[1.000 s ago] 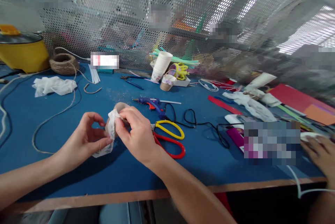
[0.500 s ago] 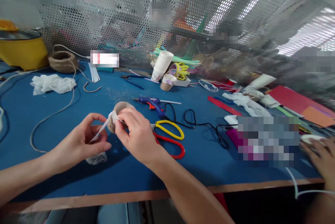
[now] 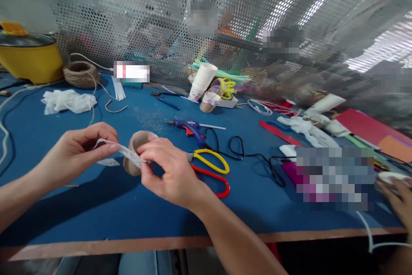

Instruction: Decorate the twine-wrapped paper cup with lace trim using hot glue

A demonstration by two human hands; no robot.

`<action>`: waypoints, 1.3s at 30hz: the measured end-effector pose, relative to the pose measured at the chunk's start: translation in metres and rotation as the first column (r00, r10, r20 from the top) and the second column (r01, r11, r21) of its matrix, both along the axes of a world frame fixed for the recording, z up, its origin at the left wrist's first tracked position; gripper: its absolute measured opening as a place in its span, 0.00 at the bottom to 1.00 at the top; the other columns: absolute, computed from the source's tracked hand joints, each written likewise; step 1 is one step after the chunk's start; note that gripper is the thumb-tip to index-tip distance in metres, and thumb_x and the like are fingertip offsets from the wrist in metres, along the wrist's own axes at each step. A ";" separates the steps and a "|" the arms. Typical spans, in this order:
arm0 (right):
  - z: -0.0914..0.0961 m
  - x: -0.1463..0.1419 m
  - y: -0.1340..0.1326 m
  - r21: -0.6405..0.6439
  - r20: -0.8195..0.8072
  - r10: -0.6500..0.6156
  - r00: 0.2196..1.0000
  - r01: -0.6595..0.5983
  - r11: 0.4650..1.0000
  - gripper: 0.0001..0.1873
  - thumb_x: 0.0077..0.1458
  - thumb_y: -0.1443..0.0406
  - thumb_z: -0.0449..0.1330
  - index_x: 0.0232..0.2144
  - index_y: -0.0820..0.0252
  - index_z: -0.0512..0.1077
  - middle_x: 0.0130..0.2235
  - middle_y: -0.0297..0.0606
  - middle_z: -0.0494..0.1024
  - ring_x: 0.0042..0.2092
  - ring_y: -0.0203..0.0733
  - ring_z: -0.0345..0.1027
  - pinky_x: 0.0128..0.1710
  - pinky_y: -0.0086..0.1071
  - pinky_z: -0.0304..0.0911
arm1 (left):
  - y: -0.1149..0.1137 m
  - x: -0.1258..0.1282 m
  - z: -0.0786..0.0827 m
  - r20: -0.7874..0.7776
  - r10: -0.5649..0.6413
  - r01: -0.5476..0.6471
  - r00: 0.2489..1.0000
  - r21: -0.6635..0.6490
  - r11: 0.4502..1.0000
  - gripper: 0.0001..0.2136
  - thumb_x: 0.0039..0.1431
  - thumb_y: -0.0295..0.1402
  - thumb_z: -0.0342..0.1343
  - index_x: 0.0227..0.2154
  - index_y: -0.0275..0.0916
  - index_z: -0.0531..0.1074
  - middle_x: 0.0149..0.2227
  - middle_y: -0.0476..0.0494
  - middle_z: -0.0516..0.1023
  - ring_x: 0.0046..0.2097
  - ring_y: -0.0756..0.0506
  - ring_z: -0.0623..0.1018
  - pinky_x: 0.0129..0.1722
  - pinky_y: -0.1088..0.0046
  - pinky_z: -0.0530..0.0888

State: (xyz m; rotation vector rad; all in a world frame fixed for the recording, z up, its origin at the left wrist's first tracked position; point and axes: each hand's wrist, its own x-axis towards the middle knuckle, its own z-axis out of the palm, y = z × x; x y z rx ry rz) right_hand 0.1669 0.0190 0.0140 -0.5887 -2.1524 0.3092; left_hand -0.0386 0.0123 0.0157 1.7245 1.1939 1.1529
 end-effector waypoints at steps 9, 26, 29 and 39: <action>0.006 -0.001 -0.003 -0.048 -0.028 0.084 0.996 -0.085 0.995 0.09 0.48 0.76 0.55 0.27 0.57 0.67 0.30 0.38 0.77 0.33 0.38 0.73 0.46 0.44 0.70 | 0.003 -0.002 0.001 0.096 -0.080 0.091 0.992 -0.116 0.989 0.09 0.50 0.37 0.58 0.23 0.37 0.70 0.21 0.51 0.66 0.25 0.51 0.64 0.22 0.75 0.60; 0.005 -0.003 -0.002 -0.054 -0.094 0.184 0.978 -0.190 0.980 0.10 0.43 0.79 0.56 0.26 0.60 0.68 0.28 0.36 0.76 0.31 0.36 0.73 0.47 0.45 0.70 | 0.005 -0.003 -0.001 0.130 -0.143 0.166 0.981 -0.185 0.969 0.10 0.50 0.38 0.57 0.23 0.36 0.69 0.22 0.52 0.63 0.26 0.51 0.61 0.24 0.74 0.57; 0.006 -0.003 -0.002 -0.063 -0.098 0.193 0.976 -0.199 0.978 0.11 0.43 0.79 0.56 0.26 0.60 0.68 0.28 0.36 0.76 0.31 0.36 0.73 0.47 0.45 0.70 | 0.005 -0.003 -0.002 0.136 -0.147 0.172 0.980 -0.186 0.967 0.09 0.50 0.37 0.57 0.23 0.36 0.68 0.22 0.51 0.64 0.26 0.51 0.62 0.24 0.74 0.58; 0.005 -0.002 -0.004 -0.144 -0.142 0.257 0.956 -0.277 0.950 0.11 0.43 0.78 0.55 0.27 0.60 0.69 0.28 0.35 0.76 0.32 0.37 0.72 0.49 0.48 0.68 | 0.006 -0.004 -0.004 0.222 -0.207 0.251 0.953 -0.197 0.948 0.09 0.50 0.35 0.58 0.23 0.36 0.68 0.22 0.52 0.63 0.26 0.52 0.61 0.24 0.74 0.58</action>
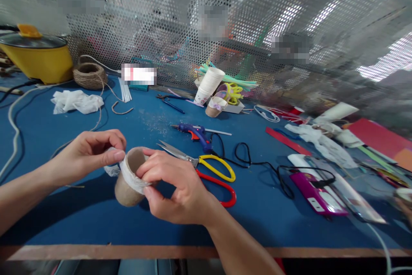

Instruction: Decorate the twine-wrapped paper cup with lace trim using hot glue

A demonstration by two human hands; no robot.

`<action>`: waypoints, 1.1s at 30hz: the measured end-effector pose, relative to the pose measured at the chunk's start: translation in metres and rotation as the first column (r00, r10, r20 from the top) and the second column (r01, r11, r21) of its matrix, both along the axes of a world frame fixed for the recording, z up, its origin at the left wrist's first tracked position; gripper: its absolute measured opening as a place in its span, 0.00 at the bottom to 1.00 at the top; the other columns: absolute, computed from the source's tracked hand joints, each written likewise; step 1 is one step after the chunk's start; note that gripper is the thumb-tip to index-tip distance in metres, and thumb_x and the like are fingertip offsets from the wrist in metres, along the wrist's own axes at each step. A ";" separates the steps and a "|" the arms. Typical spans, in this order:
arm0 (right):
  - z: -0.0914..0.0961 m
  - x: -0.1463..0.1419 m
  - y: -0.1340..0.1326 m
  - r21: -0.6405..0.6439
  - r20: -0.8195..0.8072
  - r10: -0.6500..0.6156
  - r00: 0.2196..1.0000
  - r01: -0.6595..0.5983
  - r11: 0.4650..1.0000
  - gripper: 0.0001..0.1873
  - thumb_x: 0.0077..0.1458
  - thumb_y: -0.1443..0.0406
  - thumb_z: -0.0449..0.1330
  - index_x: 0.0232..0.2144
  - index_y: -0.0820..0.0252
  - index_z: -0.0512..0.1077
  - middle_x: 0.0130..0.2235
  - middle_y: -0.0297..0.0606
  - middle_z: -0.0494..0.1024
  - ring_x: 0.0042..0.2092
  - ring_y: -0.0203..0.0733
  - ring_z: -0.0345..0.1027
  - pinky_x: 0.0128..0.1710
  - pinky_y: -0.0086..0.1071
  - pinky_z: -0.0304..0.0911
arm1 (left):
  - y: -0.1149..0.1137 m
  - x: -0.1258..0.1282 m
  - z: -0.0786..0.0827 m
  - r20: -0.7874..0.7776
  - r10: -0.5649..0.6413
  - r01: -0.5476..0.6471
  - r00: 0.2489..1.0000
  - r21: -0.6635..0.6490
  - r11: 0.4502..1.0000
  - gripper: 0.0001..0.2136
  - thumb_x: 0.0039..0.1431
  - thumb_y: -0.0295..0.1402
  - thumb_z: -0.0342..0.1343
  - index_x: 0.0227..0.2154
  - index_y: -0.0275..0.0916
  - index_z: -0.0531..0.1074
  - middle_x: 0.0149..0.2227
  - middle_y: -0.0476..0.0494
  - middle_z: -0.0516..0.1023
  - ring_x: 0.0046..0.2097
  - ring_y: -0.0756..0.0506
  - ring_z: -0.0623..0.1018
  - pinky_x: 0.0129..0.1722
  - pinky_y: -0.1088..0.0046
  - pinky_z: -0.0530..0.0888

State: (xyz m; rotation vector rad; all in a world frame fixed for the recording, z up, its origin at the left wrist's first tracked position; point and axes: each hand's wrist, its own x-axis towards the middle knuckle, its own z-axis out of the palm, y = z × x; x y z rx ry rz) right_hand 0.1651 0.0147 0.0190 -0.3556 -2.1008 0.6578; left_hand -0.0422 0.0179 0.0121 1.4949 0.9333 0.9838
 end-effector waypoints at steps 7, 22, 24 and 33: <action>0.003 0.000 0.000 -0.117 -0.058 0.077 0.995 -0.083 0.990 0.10 0.43 0.78 0.55 0.25 0.61 0.69 0.27 0.34 0.75 0.31 0.36 0.71 0.48 0.47 0.68 | 0.001 0.000 -0.003 0.133 -0.112 0.120 0.985 -0.050 0.992 0.09 0.51 0.33 0.60 0.23 0.34 0.68 0.25 0.51 0.65 0.27 0.53 0.62 0.27 0.75 0.60; -0.003 0.006 0.003 -0.514 -0.352 0.232 0.907 -0.395 0.762 0.04 0.50 0.70 0.58 0.27 0.59 0.72 0.29 0.33 0.73 0.34 0.35 0.69 0.51 0.45 0.63 | -0.002 0.007 -0.014 0.309 -0.176 0.272 0.935 -0.302 0.914 0.23 0.46 0.49 0.63 0.37 0.35 0.70 0.33 0.47 0.76 0.34 0.50 0.72 0.35 0.74 0.65; -0.005 0.008 0.006 -0.537 -0.378 0.233 0.896 -0.417 0.733 0.02 0.50 0.69 0.60 0.27 0.58 0.73 0.29 0.33 0.73 0.34 0.36 0.69 0.50 0.43 0.64 | -0.002 0.006 -0.014 0.331 -0.132 0.238 0.934 -0.302 0.923 0.22 0.45 0.48 0.64 0.35 0.35 0.70 0.28 0.49 0.74 0.30 0.51 0.72 0.32 0.75 0.65; -0.008 0.007 0.012 -0.622 -0.433 0.202 0.878 -0.454 0.638 0.02 0.46 0.66 0.62 0.24 0.59 0.73 0.24 0.32 0.71 0.32 0.36 0.66 0.50 0.44 0.62 | 0.000 0.004 -0.009 0.348 -0.240 0.355 0.906 -0.317 0.880 0.20 0.39 0.40 0.69 0.28 0.36 0.66 0.21 0.55 0.66 0.21 0.56 0.63 0.16 0.83 0.58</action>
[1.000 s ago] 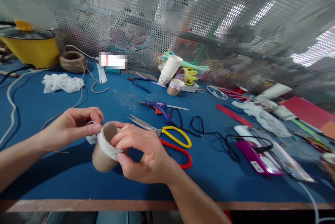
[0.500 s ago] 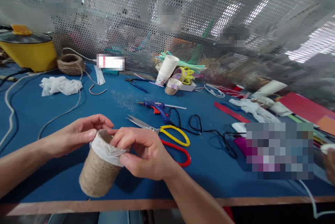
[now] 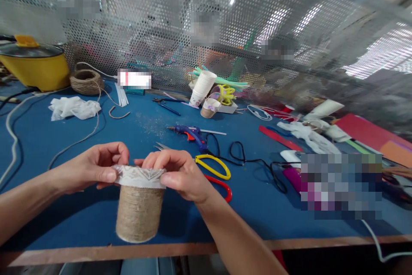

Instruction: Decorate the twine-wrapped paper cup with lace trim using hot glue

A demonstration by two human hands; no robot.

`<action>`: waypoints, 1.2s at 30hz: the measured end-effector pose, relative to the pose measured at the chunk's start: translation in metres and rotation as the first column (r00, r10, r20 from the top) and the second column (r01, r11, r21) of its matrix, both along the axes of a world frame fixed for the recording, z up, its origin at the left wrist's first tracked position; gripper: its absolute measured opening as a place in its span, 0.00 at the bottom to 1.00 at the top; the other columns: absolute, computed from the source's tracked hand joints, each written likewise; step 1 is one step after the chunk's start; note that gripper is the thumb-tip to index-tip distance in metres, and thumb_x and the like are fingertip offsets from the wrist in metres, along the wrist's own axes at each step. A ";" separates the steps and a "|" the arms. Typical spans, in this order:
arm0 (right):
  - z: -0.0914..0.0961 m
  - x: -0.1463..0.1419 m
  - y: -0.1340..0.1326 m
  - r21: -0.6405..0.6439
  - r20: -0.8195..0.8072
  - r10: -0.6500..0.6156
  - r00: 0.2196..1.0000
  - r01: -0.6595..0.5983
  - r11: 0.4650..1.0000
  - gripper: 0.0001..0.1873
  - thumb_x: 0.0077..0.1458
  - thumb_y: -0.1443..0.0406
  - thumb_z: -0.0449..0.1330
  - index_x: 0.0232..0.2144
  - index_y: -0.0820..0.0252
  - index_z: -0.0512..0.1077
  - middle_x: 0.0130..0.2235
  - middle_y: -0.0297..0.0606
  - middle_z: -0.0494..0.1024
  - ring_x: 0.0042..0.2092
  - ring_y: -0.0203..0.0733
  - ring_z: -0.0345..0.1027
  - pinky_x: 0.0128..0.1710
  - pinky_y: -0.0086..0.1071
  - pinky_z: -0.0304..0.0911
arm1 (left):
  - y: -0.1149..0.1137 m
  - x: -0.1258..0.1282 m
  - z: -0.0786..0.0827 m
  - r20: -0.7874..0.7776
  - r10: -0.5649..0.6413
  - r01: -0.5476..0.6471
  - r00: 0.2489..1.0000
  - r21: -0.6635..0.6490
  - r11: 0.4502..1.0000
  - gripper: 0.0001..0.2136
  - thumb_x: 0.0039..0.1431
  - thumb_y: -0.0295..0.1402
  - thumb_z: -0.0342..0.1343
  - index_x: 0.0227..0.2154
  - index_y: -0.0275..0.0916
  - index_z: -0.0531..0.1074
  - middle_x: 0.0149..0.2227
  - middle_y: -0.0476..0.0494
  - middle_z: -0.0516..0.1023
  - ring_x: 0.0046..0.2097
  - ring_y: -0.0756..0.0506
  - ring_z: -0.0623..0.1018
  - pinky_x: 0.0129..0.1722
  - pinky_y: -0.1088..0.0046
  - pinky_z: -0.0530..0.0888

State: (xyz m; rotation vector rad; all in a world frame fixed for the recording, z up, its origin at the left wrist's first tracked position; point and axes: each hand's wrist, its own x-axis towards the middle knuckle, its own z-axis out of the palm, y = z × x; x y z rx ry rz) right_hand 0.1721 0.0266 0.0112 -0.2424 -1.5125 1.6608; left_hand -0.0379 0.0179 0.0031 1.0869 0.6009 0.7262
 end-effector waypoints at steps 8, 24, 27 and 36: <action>-0.003 -0.002 0.002 0.042 -0.043 0.036 0.998 -0.034 0.999 0.02 0.46 0.67 0.62 0.25 0.60 0.72 0.25 0.33 0.72 0.33 0.36 0.66 0.38 0.33 0.64 | 0.000 -0.001 -0.005 -0.034 -0.010 0.013 0.999 0.090 0.996 0.16 0.45 0.39 0.66 0.32 0.35 0.70 0.22 0.54 0.67 0.24 0.55 0.65 0.23 0.80 0.62; 0.005 0.007 0.000 0.053 0.286 -0.051 0.957 0.037 0.998 0.18 0.50 0.51 0.62 0.31 0.61 0.76 0.34 0.39 0.75 0.46 0.45 0.67 0.48 0.41 0.60 | -0.001 -0.008 0.006 -0.243 -0.042 0.097 0.969 0.221 0.970 0.10 0.48 0.37 0.63 0.22 0.35 0.72 0.22 0.50 0.68 0.25 0.53 0.63 0.25 0.78 0.63; 0.006 0.003 -0.005 0.035 0.308 -0.084 0.948 0.077 0.996 0.19 0.49 0.50 0.62 0.27 0.61 0.73 0.32 0.38 0.74 0.41 0.41 0.68 0.46 0.39 0.62 | -0.001 -0.007 0.005 -0.255 -0.017 0.087 0.967 0.263 0.961 0.08 0.50 0.35 0.62 0.23 0.35 0.72 0.23 0.50 0.68 0.25 0.53 0.64 0.26 0.78 0.64; 0.003 -0.002 -0.009 -0.082 0.411 -0.113 0.905 0.161 0.984 0.13 0.48 0.57 0.65 0.28 0.62 0.71 0.34 0.36 0.73 0.39 0.37 0.67 0.39 0.33 0.63 | -0.001 -0.009 0.004 -0.350 0.033 0.114 0.936 0.392 0.913 0.06 0.54 0.33 0.57 0.26 0.36 0.73 0.25 0.48 0.71 0.28 0.51 0.66 0.29 0.76 0.66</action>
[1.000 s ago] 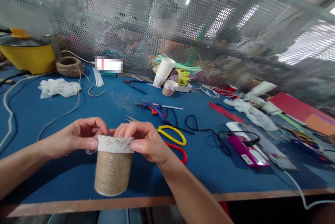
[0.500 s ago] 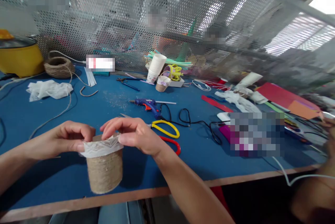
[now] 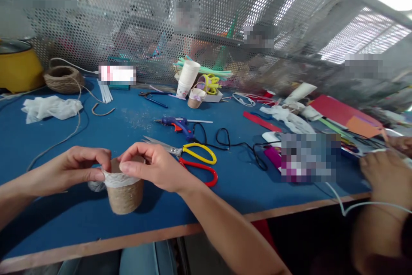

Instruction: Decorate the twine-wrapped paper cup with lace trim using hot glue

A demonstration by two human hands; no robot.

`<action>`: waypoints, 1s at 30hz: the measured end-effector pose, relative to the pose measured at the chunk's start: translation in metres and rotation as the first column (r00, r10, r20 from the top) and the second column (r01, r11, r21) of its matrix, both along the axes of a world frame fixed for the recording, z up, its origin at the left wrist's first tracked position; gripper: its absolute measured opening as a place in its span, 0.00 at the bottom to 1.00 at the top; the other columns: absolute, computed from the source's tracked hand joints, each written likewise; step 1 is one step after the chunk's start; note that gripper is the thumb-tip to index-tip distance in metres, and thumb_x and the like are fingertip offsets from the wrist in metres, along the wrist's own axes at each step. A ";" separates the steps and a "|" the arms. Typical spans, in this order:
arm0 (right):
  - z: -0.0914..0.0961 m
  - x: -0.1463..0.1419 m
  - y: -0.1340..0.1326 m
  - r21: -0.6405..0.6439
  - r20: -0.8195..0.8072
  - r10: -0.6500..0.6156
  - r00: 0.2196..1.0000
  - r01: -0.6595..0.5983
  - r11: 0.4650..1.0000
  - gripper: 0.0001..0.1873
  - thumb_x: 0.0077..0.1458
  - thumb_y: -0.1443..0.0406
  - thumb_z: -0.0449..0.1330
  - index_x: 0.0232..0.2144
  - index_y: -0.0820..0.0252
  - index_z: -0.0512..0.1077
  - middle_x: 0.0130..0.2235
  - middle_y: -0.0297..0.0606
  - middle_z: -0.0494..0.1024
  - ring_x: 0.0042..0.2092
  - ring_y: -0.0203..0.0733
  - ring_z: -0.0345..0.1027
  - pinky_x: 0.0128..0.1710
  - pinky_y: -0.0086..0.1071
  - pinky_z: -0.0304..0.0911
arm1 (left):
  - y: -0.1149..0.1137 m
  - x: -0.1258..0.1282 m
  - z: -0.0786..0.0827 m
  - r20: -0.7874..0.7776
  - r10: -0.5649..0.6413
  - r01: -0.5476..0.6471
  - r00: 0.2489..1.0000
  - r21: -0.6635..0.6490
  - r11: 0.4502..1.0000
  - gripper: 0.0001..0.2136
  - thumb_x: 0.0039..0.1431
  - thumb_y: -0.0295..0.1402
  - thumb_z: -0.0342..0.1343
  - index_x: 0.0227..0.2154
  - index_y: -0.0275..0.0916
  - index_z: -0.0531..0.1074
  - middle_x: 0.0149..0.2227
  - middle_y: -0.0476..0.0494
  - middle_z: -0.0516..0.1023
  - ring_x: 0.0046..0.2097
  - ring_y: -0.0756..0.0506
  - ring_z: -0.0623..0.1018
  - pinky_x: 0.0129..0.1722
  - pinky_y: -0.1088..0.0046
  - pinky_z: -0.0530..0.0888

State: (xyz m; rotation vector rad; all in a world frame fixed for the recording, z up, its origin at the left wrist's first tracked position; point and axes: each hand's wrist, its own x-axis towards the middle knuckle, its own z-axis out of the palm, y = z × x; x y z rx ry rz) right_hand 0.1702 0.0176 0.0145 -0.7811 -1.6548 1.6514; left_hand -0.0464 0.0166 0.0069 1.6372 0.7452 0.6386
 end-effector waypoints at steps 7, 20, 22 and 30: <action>-0.001 -0.001 0.002 -0.107 -0.111 -0.124 0.986 0.112 0.988 0.11 0.48 0.59 0.64 0.30 0.60 0.72 0.42 0.38 0.73 0.39 0.34 0.67 0.38 0.29 0.62 | 0.000 0.000 -0.001 -0.004 0.036 -0.036 0.999 0.042 0.998 0.06 0.55 0.33 0.57 0.26 0.36 0.73 0.25 0.49 0.70 0.27 0.52 0.65 0.28 0.77 0.65; 0.003 0.003 -0.005 0.605 -0.055 -0.261 0.964 0.240 0.759 0.09 0.60 0.62 0.55 0.39 0.56 0.74 0.47 0.41 0.73 0.50 0.40 0.66 0.52 0.40 0.61 | 0.001 0.000 -0.001 0.029 0.083 -0.079 0.996 -0.116 0.990 0.08 0.53 0.36 0.58 0.25 0.36 0.71 0.22 0.52 0.65 0.25 0.53 0.60 0.24 0.77 0.59; 0.003 0.002 -0.006 0.591 -0.067 -0.276 0.959 0.261 0.763 0.10 0.60 0.61 0.54 0.39 0.56 0.74 0.45 0.40 0.74 0.49 0.40 0.67 0.51 0.39 0.62 | 0.002 0.001 -0.002 0.040 0.076 -0.069 0.996 -0.163 0.984 0.09 0.52 0.37 0.59 0.25 0.35 0.70 0.22 0.52 0.64 0.24 0.53 0.59 0.24 0.78 0.58; -0.002 0.001 0.002 0.516 -0.090 -0.411 0.907 0.396 0.760 0.17 0.62 0.60 0.52 0.22 0.59 0.66 0.28 0.34 0.69 0.37 0.37 0.67 0.42 0.34 0.64 | 0.004 0.000 -0.004 0.080 0.053 -0.034 0.995 -0.220 0.975 0.11 0.51 0.37 0.60 0.25 0.34 0.70 0.22 0.52 0.65 0.24 0.54 0.60 0.24 0.79 0.59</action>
